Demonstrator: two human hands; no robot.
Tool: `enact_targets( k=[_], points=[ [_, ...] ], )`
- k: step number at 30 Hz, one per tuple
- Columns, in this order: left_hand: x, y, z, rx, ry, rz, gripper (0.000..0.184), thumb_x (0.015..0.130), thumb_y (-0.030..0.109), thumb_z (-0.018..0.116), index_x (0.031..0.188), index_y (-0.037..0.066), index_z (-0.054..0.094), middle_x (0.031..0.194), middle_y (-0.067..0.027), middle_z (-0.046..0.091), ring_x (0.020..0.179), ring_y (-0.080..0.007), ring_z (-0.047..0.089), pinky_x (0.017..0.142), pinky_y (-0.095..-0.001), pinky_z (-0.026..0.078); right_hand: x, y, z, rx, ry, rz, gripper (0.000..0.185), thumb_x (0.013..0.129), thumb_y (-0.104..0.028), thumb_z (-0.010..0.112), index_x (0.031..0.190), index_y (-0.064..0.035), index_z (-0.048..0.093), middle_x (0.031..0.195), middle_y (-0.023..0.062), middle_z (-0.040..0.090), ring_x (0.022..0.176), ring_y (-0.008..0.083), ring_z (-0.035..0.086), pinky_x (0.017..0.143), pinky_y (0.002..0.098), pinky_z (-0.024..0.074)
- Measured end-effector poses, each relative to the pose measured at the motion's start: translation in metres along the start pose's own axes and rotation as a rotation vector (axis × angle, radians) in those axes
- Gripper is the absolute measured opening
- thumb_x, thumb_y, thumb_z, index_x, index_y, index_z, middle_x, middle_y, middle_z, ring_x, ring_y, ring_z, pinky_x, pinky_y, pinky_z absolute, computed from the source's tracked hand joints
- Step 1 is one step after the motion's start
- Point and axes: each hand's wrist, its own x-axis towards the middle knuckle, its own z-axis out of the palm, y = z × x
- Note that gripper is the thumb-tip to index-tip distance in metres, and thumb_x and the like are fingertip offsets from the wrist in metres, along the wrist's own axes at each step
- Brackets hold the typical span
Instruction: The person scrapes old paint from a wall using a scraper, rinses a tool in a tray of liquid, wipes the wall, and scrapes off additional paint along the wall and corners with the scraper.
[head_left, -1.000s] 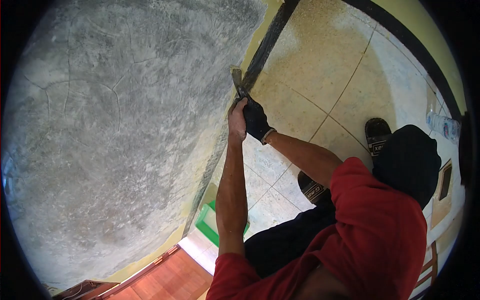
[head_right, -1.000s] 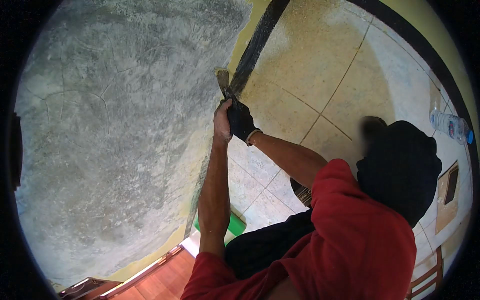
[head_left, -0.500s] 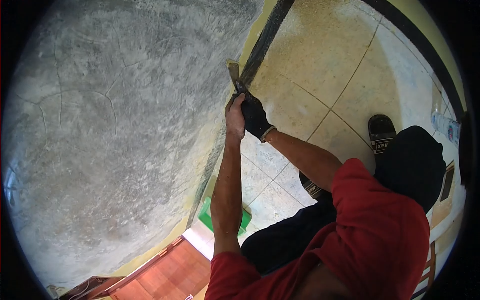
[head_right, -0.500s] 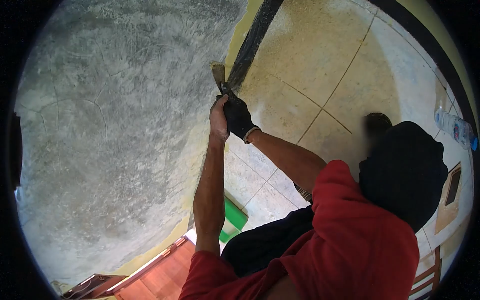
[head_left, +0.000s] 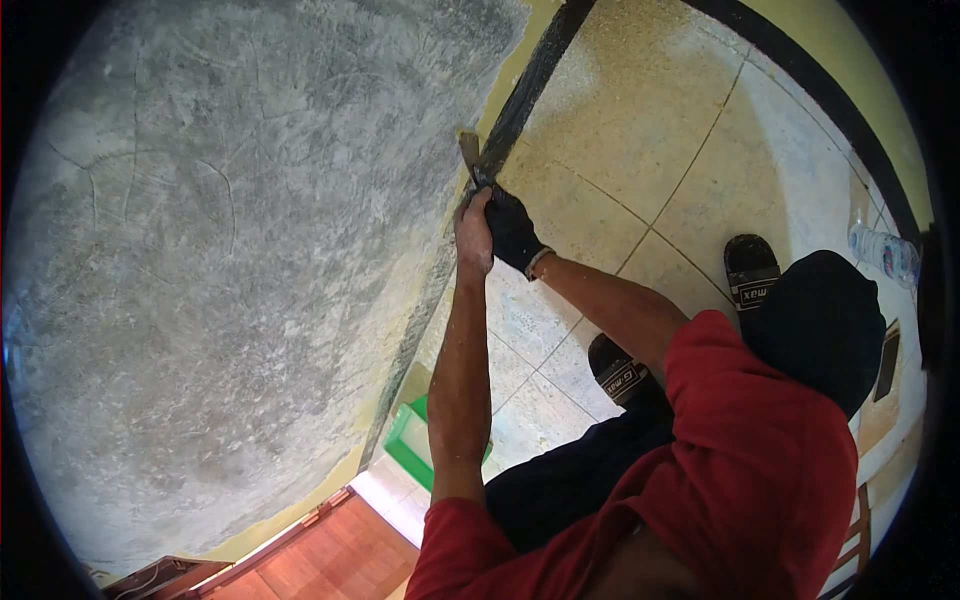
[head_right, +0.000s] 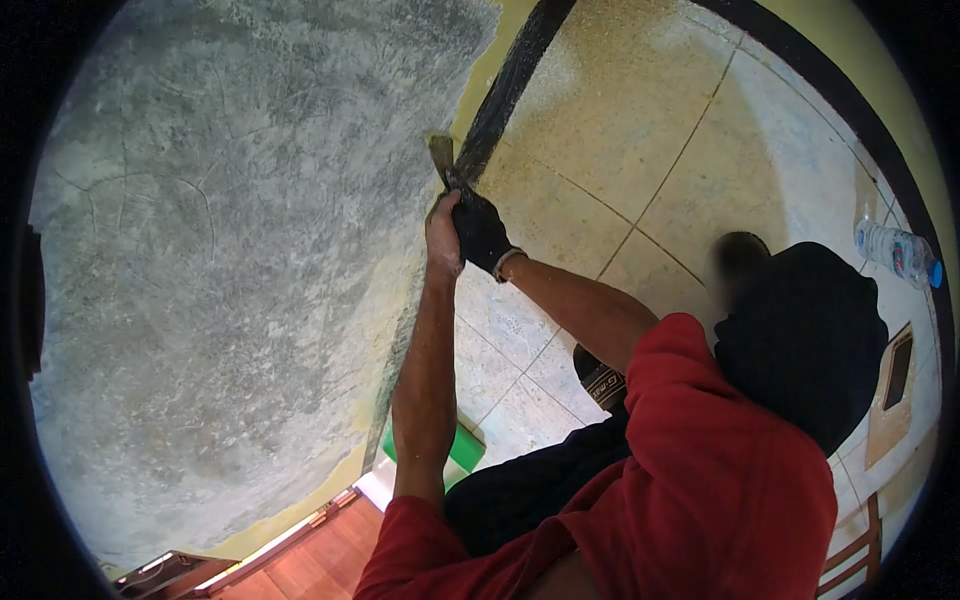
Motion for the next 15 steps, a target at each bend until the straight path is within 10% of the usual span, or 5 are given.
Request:
enact_targets(
  k=[15],
  points=[
    [0.000,0.000,0.006,0.027,0.056,0.033,0.020,0.085,0.022,0.056,0.086,0.003,0.061,0.076,-0.0038,0.060,0.065,-0.0155,0.056,0.063,-0.0276,0.045,0.002,-0.011,-0.003,0.268,0.103,0.020,0.016,0.085,-0.018,0.054,0.090,-0.0032,0.058,0.082,0.0135,0.061,0.082,0.0306,0.058,0.072,0.0355,0.0462]
  ],
)
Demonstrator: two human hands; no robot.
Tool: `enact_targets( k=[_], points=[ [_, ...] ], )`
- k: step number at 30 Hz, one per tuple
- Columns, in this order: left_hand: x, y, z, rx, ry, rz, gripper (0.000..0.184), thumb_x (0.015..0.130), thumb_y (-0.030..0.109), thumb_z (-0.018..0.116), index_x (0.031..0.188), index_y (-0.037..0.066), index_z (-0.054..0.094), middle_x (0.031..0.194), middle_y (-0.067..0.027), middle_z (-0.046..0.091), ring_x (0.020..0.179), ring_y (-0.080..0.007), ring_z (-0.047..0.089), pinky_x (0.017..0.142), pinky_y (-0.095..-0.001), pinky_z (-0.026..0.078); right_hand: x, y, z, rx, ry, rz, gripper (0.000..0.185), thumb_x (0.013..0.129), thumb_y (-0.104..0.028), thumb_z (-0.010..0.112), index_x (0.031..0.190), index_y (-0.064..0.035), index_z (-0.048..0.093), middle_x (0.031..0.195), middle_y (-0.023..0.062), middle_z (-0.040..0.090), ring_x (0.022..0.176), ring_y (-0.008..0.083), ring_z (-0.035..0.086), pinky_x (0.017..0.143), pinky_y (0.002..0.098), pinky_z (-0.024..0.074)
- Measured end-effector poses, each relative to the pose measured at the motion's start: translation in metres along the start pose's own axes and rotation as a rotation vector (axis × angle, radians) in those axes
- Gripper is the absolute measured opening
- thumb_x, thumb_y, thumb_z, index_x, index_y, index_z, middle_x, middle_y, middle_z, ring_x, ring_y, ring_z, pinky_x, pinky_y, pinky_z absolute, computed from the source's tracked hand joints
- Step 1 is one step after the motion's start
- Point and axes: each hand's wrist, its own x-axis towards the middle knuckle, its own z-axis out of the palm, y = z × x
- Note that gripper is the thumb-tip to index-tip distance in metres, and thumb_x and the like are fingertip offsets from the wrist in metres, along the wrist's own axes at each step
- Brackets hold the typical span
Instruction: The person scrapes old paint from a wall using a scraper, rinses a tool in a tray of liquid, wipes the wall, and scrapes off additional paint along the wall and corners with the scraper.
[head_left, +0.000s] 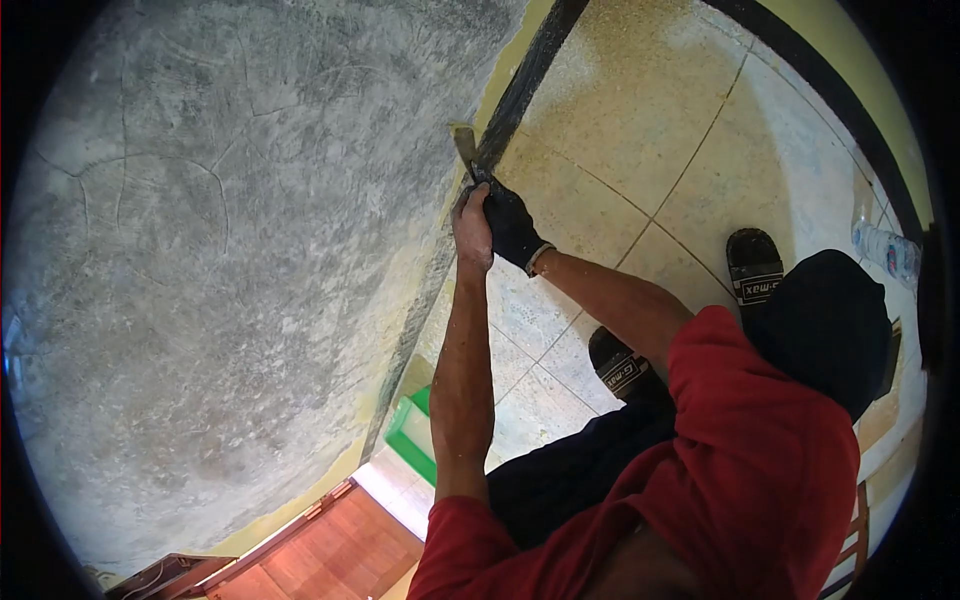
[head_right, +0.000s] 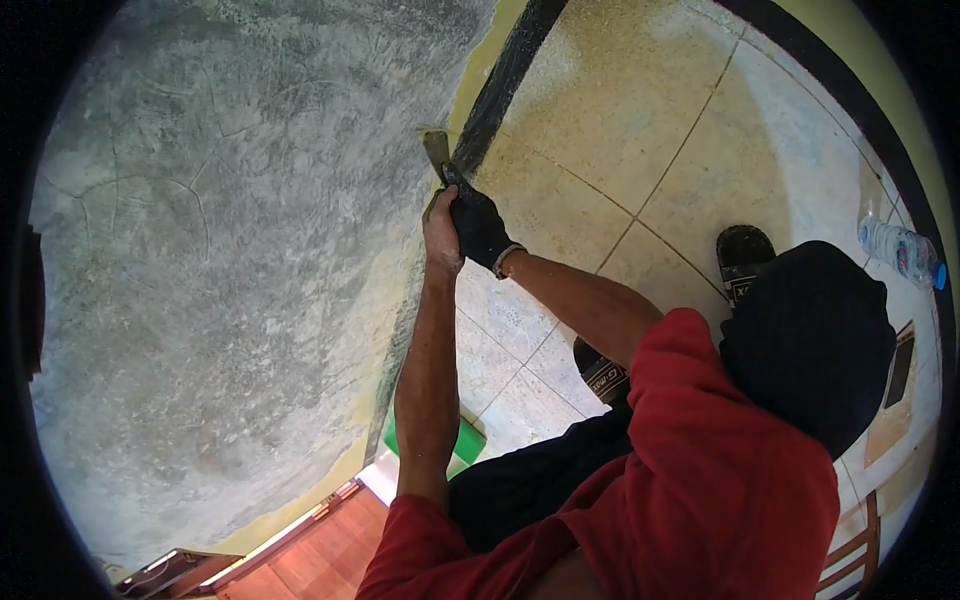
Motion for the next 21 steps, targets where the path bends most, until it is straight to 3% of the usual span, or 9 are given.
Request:
enact_targets(
  k=[2,6,10,12,13,15,18,19,21],
  points=[
    [0.006,0.005,0.002,0.047,0.028,0.022,0.019,0.085,0.022,0.056,0.086,0.003,0.060,0.076,-0.0037,0.059,0.065,-0.0154,0.056,0.063,-0.0274,0.045,0.007,0.011,0.002,-0.044,-0.040,0.010,0.016,0.086,-0.017,0.054,0.090,-0.0028,0.058,0.083,0.0135,0.061,0.081,0.0298,0.058,0.073,0.0348,0.0459],
    [-0.006,0.003,-0.007,0.064,-0.003,-0.028,0.019,0.085,0.021,0.055,0.084,0.003,0.060,0.077,-0.0046,0.059,0.068,-0.0149,0.056,0.065,-0.0271,0.045,-0.008,0.004,0.009,0.215,-0.021,0.236,0.019,0.087,-0.019,0.053,0.094,-0.0022,0.057,0.088,0.0163,0.062,0.084,0.0318,0.059,0.073,0.0364,0.0462],
    [-0.001,0.008,-0.008,0.000,0.034,-0.001,0.024,0.084,0.022,0.056,0.088,0.000,0.062,0.079,-0.0068,0.061,0.071,-0.0162,0.058,0.067,-0.0272,0.046,0.000,0.005,0.010,-0.015,-0.011,0.084,0.019,0.088,-0.015,0.050,0.099,-0.0014,0.057,0.090,0.0183,0.063,0.087,0.0337,0.060,0.073,0.0356,0.0464],
    [0.038,0.026,0.015,0.513,0.051,0.166,0.030,0.082,0.023,0.057,0.094,-0.003,0.063,0.083,-0.0082,0.063,0.075,-0.0161,0.059,0.069,-0.0276,0.046,0.045,0.018,-0.007,-0.255,-0.196,-0.219,0.022,0.088,-0.016,0.051,0.103,-0.0017,0.056,0.092,0.0179,0.063,0.089,0.0324,0.060,0.075,0.0344,0.0463],
    [0.041,0.035,0.027,0.492,0.048,0.175,0.030,0.082,0.023,0.057,0.094,-0.003,0.063,0.083,-0.0082,0.063,0.075,-0.0161,0.059,0.069,-0.0276,0.046,0.057,0.019,-0.010,-0.270,-0.204,-0.234,0.022,0.088,-0.016,0.051,0.103,-0.0017,0.056,0.092,0.0179,0.063,0.089,0.0324,0.060,0.075,0.0344,0.0463],
    [0.039,0.044,0.050,0.353,-0.011,-0.052,0.047,0.080,0.029,0.057,0.106,-0.010,0.060,0.100,-0.0155,0.065,0.087,-0.0284,0.060,0.083,-0.0341,0.044,0.067,0.020,-0.016,-0.062,0.017,-0.011,0.022,0.089,-0.018,0.051,0.104,-0.0020,0.057,0.095,0.0166,0.063,0.090,0.0296,0.060,0.076,0.0340,0.0462],
    [0.028,0.005,0.024,0.269,0.022,0.062,0.050,0.079,0.031,0.058,0.110,-0.009,0.059,0.106,-0.0166,0.064,0.095,-0.0265,0.058,0.089,-0.0317,0.041,0.032,0.006,-0.015,-0.167,0.015,-0.051,0.020,0.090,-0.017,0.051,0.102,-0.0024,0.057,0.096,0.0151,0.063,0.091,0.0267,0.060,0.077,0.0337,0.0460],
    [0.018,0.000,0.014,0.218,0.013,0.084,0.051,0.079,0.032,0.059,0.111,-0.009,0.058,0.107,-0.0167,0.062,0.098,-0.0241,0.056,0.090,-0.0301,0.039,0.021,0.006,-0.010,0.059,-0.015,0.109,0.021,0.089,-0.017,0.052,0.103,-0.0028,0.057,0.098,0.0142,0.063,0.093,0.0259,0.059,0.078,0.0338,0.0460],
    [0.010,-0.013,-0.006,0.195,0.045,0.047,0.050,0.080,0.031,0.059,0.110,-0.009,0.058,0.105,-0.0160,0.062,0.096,-0.0235,0.056,0.089,-0.0302,0.040,0.003,-0.002,-0.008,-0.037,-0.088,0.064,0.023,0.088,-0.018,0.053,0.105,-0.0029,0.057,0.095,0.0138,0.063,0.092,0.0266,0.060,0.079,0.0352,0.0462]
  ],
)
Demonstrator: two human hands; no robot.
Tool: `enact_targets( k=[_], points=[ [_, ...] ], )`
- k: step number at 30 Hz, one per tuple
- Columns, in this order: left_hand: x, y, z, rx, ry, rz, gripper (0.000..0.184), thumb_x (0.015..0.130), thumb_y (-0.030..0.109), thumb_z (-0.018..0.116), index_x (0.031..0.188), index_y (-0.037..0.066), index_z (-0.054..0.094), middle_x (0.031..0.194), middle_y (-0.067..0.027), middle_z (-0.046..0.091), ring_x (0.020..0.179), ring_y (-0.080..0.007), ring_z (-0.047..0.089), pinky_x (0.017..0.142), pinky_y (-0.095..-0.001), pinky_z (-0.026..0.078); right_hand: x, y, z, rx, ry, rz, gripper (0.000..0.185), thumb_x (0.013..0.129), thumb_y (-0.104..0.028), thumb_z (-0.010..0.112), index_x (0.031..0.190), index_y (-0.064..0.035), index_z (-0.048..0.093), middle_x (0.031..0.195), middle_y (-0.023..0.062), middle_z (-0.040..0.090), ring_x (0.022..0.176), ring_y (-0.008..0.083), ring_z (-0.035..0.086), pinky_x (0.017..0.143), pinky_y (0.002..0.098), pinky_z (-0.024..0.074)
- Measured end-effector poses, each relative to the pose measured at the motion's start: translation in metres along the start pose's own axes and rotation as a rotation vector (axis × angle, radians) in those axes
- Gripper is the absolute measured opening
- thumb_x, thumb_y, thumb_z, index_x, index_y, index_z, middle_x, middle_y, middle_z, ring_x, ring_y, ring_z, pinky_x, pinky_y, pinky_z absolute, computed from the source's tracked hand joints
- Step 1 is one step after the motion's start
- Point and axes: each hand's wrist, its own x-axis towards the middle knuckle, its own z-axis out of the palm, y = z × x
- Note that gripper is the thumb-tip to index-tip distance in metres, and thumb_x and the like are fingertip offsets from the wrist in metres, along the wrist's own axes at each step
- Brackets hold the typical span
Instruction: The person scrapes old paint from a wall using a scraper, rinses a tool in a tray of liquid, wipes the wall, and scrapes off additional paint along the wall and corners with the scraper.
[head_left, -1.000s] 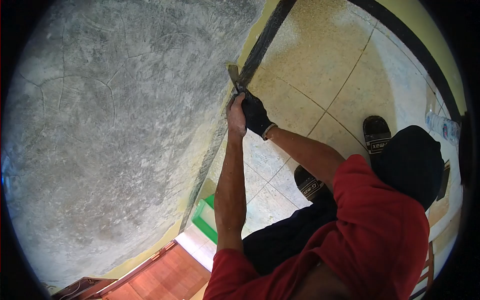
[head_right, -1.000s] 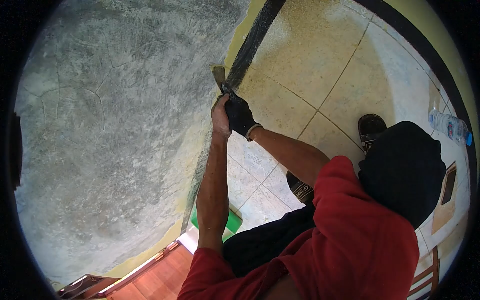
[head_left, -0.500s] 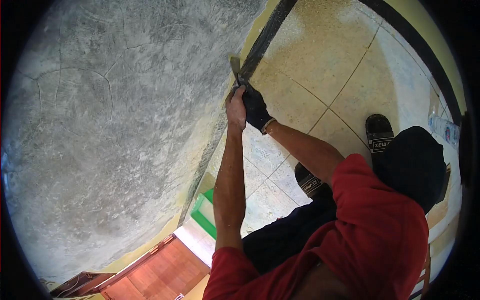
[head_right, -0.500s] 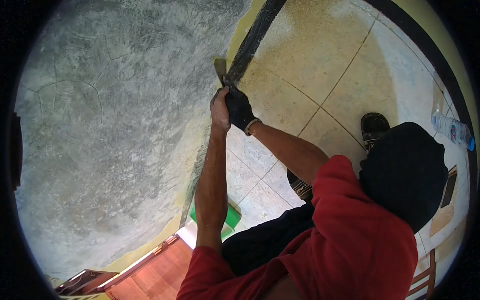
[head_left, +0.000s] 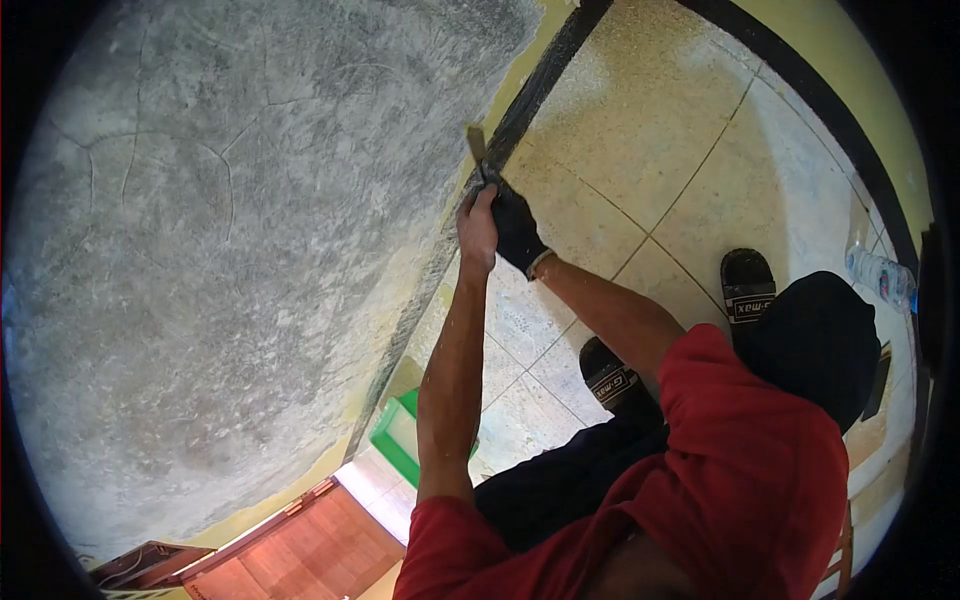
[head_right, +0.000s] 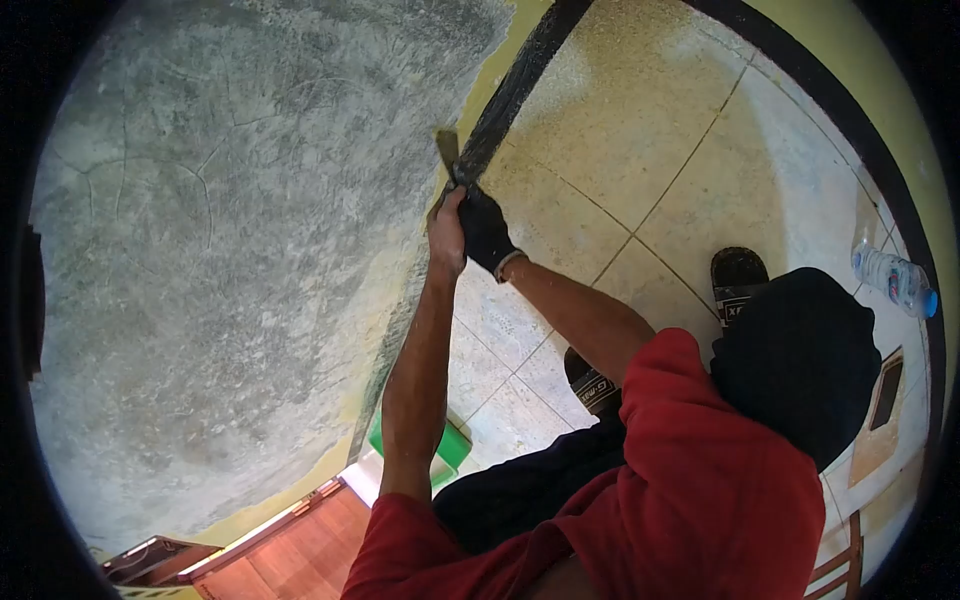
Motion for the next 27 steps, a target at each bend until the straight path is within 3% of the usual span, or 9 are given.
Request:
enact_targets(
  k=[5,11,13,17,18,19,21,24,27],
  points=[
    [-0.026,0.006,-0.011,-0.112,-0.036,-0.106,0.049,0.082,0.031,0.058,0.108,-0.010,0.058,0.100,-0.0147,0.062,0.090,-0.0219,0.056,0.085,-0.0301,0.041,-0.018,0.000,0.008,-0.024,-0.070,0.139,0.022,0.087,-0.017,0.051,0.104,-0.0036,0.057,0.095,0.0157,0.063,0.093,0.0299,0.059,0.079,0.0378,0.0461],
    [0.000,0.005,0.007,-0.101,0.002,-0.038,0.042,0.081,0.031,0.061,0.099,-0.007,0.061,0.092,-0.0111,0.063,0.083,-0.0176,0.057,0.078,-0.0286,0.044,0.003,0.004,-0.009,-0.565,-0.126,-0.229,0.025,0.085,-0.020,0.051,0.104,-0.0040,0.057,0.096,0.0181,0.062,0.093,0.0332,0.058,0.080,0.0392,0.0457],
    [-0.012,0.003,0.000,-0.106,-0.005,-0.052,0.043,0.080,0.030,0.061,0.099,-0.008,0.061,0.090,-0.0113,0.063,0.082,-0.0171,0.057,0.077,-0.0283,0.044,-0.008,0.000,-0.001,-0.252,-0.099,-0.007,0.028,0.086,-0.021,0.051,0.108,-0.0037,0.056,0.101,0.0174,0.062,0.098,0.0315,0.057,0.085,0.0373,0.0446],
    [-0.006,0.007,-0.002,-0.044,0.001,-0.029,0.046,0.079,0.032,0.060,0.103,-0.007,0.061,0.093,-0.0131,0.064,0.086,-0.0193,0.059,0.080,-0.0288,0.044,-0.004,0.045,0.015,-0.264,-0.118,-0.054,0.033,0.089,-0.018,0.049,0.118,-0.0027,0.051,0.111,0.0152,0.059,0.109,0.0260,0.053,0.091,0.0336,0.0417],
    [0.007,0.011,0.007,-0.004,0.007,-0.014,0.049,0.079,0.033,0.060,0.108,-0.007,0.060,0.097,-0.0141,0.063,0.090,-0.0201,0.058,0.081,-0.0291,0.044,0.010,0.007,-0.001,-0.429,-0.080,-0.156,0.029,0.089,-0.016,0.048,0.114,-0.0022,0.053,0.107,0.0143,0.059,0.106,0.0261,0.054,0.090,0.0334,0.0425],
    [0.017,0.013,0.015,0.037,0.006,0.001,0.052,0.079,0.033,0.060,0.112,-0.008,0.058,0.101,-0.0152,0.062,0.093,-0.0210,0.057,0.083,-0.0294,0.044,0.030,0.021,0.010,-0.043,-0.018,-0.127,0.026,0.088,-0.017,0.050,0.108,-0.0020,0.053,0.103,0.0143,0.060,0.100,0.0271,0.056,0.086,0.0343,0.0444],
    [0.025,0.007,0.016,0.063,0.021,0.006,0.055,0.079,0.033,0.060,0.115,-0.008,0.056,0.103,-0.0158,0.062,0.096,-0.0214,0.056,0.084,-0.0296,0.043,0.030,0.019,-0.011,-0.398,-0.043,-0.150,0.024,0.086,-0.018,0.052,0.103,-0.0021,0.054,0.097,0.0136,0.060,0.093,0.0292,0.057,0.082,0.0359,0.0457],
    [0.004,-0.016,-0.001,-0.018,0.044,-0.049,0.054,0.081,0.032,0.060,0.117,-0.008,0.054,0.104,-0.0152,0.061,0.095,-0.0212,0.056,0.084,-0.0297,0.044,-0.007,0.026,-0.003,-0.380,-0.152,-0.175,0.025,0.085,-0.018,0.054,0.105,-0.0019,0.054,0.097,0.0141,0.061,0.093,0.0278,0.058,0.081,0.0361,0.0461],
    [-0.032,-0.016,-0.026,-0.145,0.061,-0.108,0.045,0.083,0.029,0.060,0.110,-0.007,0.057,0.098,-0.0121,0.062,0.088,-0.0189,0.058,0.080,-0.0287,0.045,-0.042,0.010,0.019,0.016,-0.138,0.037,0.031,0.085,-0.014,0.054,0.114,-0.0022,0.053,0.104,0.0145,0.061,0.096,0.0213,0.058,0.084,0.0322,0.0455]
  ],
)
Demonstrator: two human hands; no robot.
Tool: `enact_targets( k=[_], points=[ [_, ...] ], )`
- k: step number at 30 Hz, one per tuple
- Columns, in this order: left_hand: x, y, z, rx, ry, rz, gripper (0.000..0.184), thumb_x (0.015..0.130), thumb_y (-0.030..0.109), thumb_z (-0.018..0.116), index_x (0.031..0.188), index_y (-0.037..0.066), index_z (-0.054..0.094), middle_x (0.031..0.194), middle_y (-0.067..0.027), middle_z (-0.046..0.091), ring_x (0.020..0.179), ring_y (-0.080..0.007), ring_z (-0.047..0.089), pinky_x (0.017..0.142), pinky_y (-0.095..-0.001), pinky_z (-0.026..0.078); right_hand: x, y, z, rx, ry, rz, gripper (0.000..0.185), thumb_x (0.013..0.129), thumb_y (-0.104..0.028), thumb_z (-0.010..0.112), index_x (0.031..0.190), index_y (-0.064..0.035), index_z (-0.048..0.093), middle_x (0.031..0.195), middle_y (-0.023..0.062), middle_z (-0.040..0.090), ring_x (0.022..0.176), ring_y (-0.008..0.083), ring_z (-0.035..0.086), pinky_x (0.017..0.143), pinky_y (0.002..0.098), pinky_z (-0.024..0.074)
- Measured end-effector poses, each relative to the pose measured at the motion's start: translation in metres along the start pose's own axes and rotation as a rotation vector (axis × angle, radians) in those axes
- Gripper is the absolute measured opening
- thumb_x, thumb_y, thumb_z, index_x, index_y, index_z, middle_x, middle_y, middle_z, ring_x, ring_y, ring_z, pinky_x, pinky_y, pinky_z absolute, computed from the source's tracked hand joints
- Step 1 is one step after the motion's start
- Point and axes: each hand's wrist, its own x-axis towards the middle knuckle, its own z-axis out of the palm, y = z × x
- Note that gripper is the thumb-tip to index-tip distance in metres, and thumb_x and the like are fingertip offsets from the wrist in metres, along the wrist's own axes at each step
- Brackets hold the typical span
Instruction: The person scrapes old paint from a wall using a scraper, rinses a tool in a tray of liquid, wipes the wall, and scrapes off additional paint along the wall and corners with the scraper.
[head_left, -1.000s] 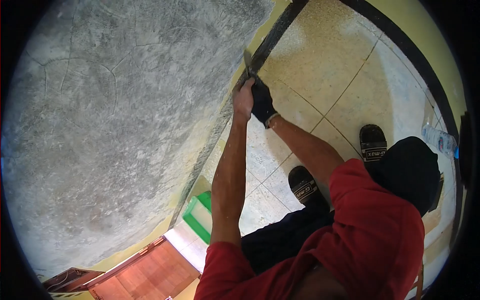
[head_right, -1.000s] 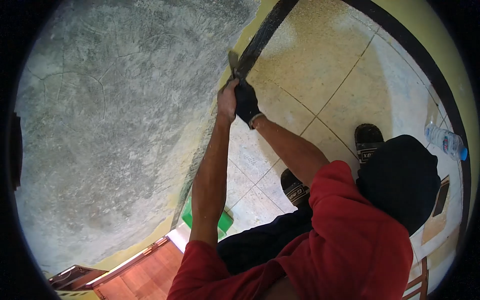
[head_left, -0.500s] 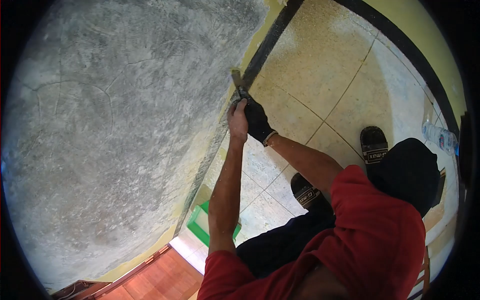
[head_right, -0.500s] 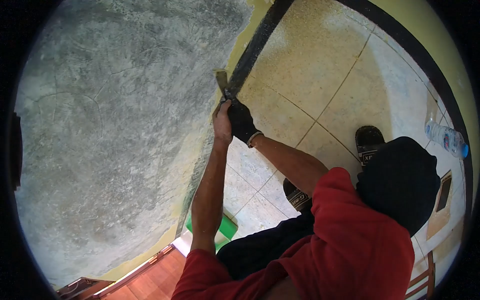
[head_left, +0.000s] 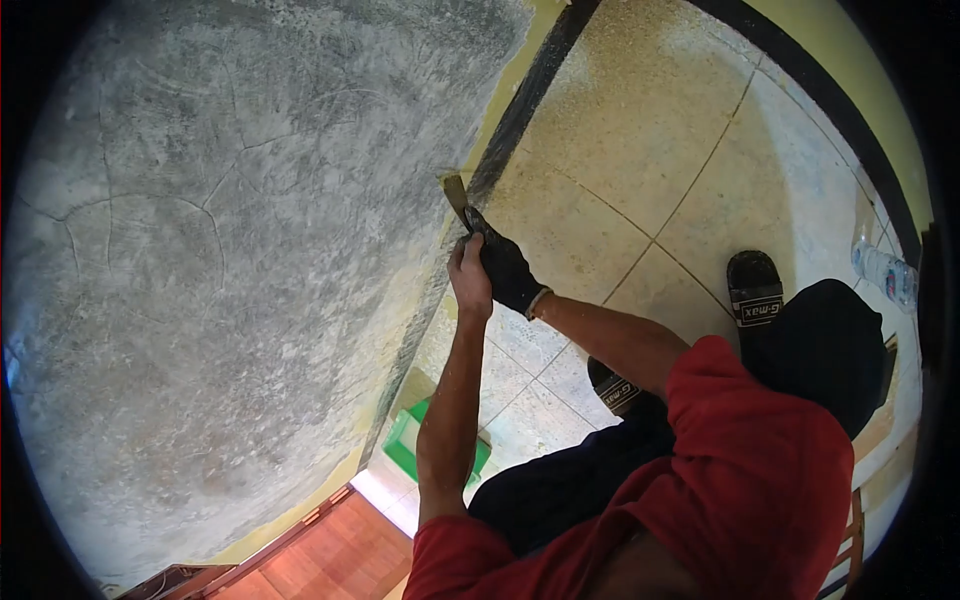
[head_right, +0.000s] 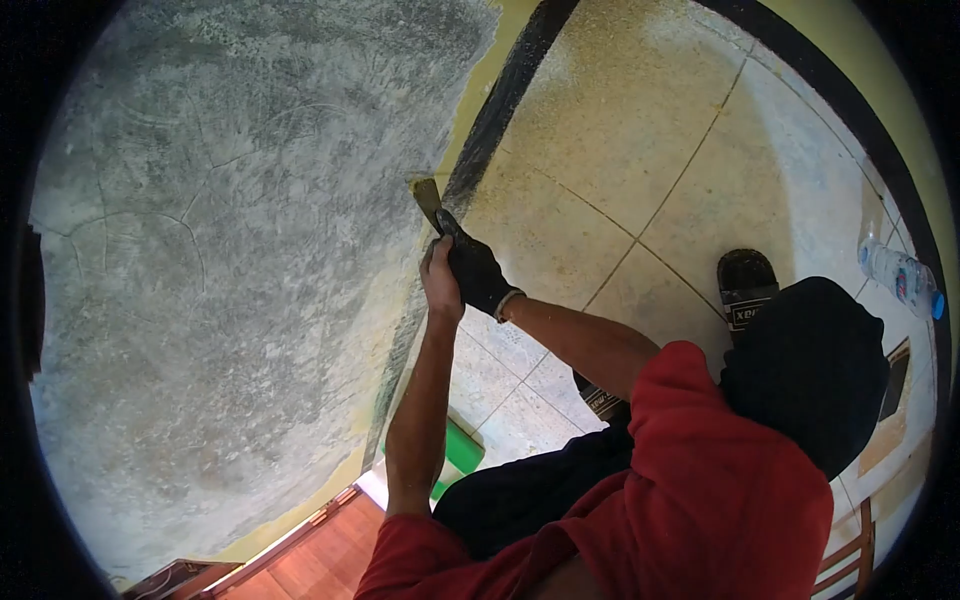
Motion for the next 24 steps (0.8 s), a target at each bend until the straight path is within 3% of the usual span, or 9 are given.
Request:
enact_targets(
  k=[6,7,8,10,16,18,21,22,24],
  points=[
    [-0.001,0.007,0.030,0.008,0.039,0.047,0.022,0.085,0.022,0.059,0.087,0.000,0.060,0.079,-0.0022,0.058,0.072,-0.0117,0.051,0.067,-0.0255,0.042,0.017,-0.015,-0.030,-0.409,-0.258,0.058,0.027,0.091,-0.014,0.048,0.114,-0.0007,0.053,0.102,0.0122,0.061,0.096,0.0171,0.058,0.086,0.0292,0.0448],
    [-0.002,0.002,0.032,-0.002,0.016,0.045,0.022,0.085,0.023,0.059,0.088,0.000,0.060,0.079,-0.0023,0.058,0.073,-0.0116,0.051,0.068,-0.0256,0.042,0.013,-0.012,-0.033,0.135,-0.128,0.154,0.029,0.093,-0.015,0.044,0.118,-0.0005,0.051,0.102,0.0112,0.062,0.097,0.0152,0.058,0.087,0.0286,0.0442],
    [0.002,0.000,0.037,-0.016,-0.016,0.046,0.023,0.085,0.023,0.059,0.088,0.000,0.060,0.080,-0.0023,0.058,0.074,-0.0115,0.050,0.069,-0.0257,0.041,0.012,0.027,-0.025,-0.016,-0.022,-0.117,0.034,0.092,-0.015,0.048,0.123,-0.0009,0.048,0.101,0.0112,0.062,0.094,0.0154,0.058,0.085,0.0289,0.0456],
    [0.009,-0.016,0.029,-0.097,0.035,0.072,0.024,0.083,0.025,0.061,0.090,0.001,0.060,0.077,-0.0029,0.057,0.071,-0.0134,0.053,0.068,-0.0272,0.044,0.012,-0.003,-0.031,-0.236,-0.051,-0.011,0.038,0.089,-0.014,0.052,0.125,-0.0008,0.048,0.095,0.0112,0.063,0.088,0.0179,0.060,0.079,0.0294,0.0475],
    [-0.011,0.037,-0.015,0.122,-0.074,0.001,0.023,0.085,0.026,0.056,0.079,0.003,0.059,0.072,-0.0018,0.056,0.064,-0.0122,0.052,0.062,-0.0264,0.043,0.000,-0.004,0.044,0.313,0.195,0.141,0.021,0.086,-0.016,0.057,0.100,-0.0004,0.055,0.084,0.0120,0.062,0.077,0.0196,0.058,0.069,0.0317,0.0469],
    [-0.009,0.031,-0.029,0.113,-0.073,-0.001,0.021,0.085,0.023,0.056,0.080,0.003,0.060,0.072,-0.0017,0.056,0.064,-0.0121,0.052,0.061,-0.0261,0.042,-0.003,-0.005,0.055,0.163,0.234,0.005,0.025,0.086,-0.015,0.057,0.106,-0.0003,0.054,0.087,0.0113,0.061,0.079,0.0182,0.057,0.071,0.0313,0.0467],
    [-0.002,0.027,-0.021,0.132,-0.047,0.021,0.028,0.083,0.026,0.057,0.083,-0.001,0.063,0.074,-0.0035,0.059,0.065,-0.0132,0.053,0.061,-0.0258,0.042,0.003,-0.001,0.046,0.599,0.174,0.262,0.034,0.087,-0.014,0.056,0.118,-0.0011,0.051,0.092,0.0118,0.061,0.084,0.0185,0.058,0.074,0.0313,0.0469],
    [0.009,0.026,-0.015,0.145,-0.054,0.069,0.033,0.082,0.027,0.057,0.090,-0.004,0.064,0.082,-0.0073,0.062,0.074,-0.0161,0.056,0.069,-0.0272,0.043,0.017,0.001,0.044,0.578,0.218,0.124,0.030,0.087,-0.014,0.057,0.114,-0.0020,0.053,0.092,0.0110,0.062,0.085,0.0180,0.059,0.075,0.0315,0.0467],
    [0.033,0.025,0.006,0.243,0.013,0.101,0.024,0.084,0.022,0.057,0.086,-0.001,0.063,0.078,-0.0046,0.060,0.067,-0.0129,0.054,0.064,-0.0265,0.043,0.033,0.002,0.007,-0.196,0.057,-0.072,0.022,0.086,-0.015,0.057,0.104,-0.0025,0.055,0.088,0.0109,0.061,0.083,0.0212,0.058,0.074,0.0319,0.0464]
  ],
)
